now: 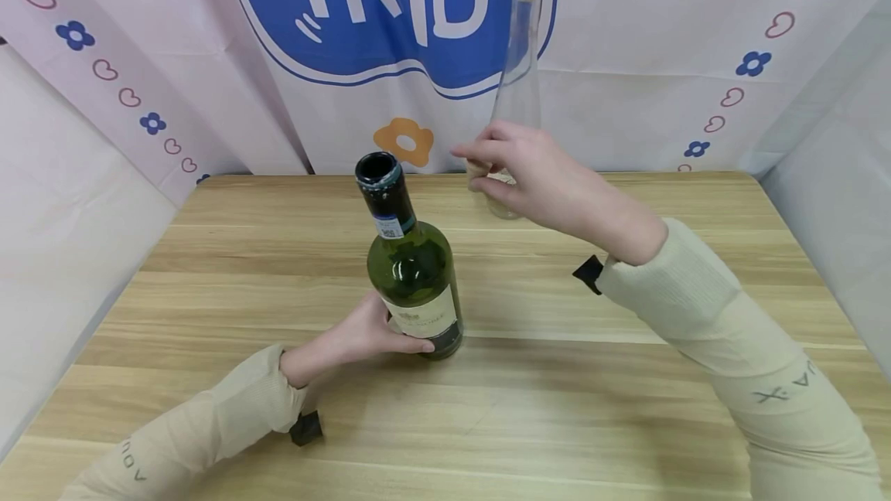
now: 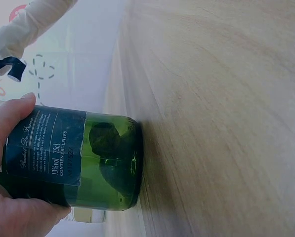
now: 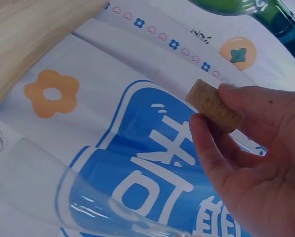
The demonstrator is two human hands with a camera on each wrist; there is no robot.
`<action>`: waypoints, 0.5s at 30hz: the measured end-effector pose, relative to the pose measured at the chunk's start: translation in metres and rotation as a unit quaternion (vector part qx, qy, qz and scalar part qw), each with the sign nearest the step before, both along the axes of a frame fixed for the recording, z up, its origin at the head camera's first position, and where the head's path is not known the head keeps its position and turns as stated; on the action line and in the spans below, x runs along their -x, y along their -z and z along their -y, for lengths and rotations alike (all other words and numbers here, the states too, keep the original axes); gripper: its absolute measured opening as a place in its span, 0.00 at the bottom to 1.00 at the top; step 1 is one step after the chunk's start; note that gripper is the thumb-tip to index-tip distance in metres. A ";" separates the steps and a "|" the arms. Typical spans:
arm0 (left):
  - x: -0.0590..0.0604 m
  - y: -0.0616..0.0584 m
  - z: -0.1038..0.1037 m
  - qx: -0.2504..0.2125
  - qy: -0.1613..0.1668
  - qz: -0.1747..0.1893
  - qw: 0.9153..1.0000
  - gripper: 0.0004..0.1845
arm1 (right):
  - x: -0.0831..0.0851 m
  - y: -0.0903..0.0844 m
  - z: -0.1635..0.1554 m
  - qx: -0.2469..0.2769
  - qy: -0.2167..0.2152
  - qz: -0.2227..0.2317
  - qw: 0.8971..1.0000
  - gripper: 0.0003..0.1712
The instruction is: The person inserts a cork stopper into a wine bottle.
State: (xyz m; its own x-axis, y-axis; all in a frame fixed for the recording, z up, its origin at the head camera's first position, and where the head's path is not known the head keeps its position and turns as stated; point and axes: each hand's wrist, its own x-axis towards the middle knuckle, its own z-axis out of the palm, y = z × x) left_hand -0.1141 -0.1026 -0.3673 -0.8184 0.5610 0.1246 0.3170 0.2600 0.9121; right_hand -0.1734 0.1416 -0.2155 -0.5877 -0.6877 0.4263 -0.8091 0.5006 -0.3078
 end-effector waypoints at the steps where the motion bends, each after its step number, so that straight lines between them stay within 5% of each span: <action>1: 0.000 0.000 0.000 0.000 0.000 -0.001 1.000 0.41 | -0.001 -0.002 0.001 0.011 -0.007 -0.010 1.000 0.23; 7: 0.000 -0.001 0.000 0.000 -0.001 -0.007 1.000 0.41 | -0.006 -0.011 0.007 0.062 -0.036 -0.059 0.996 0.25; 15: 0.001 0.000 0.000 -0.001 0.000 -0.007 1.000 0.41 | -0.012 -0.028 0.017 0.121 -0.030 -0.035 0.992 0.21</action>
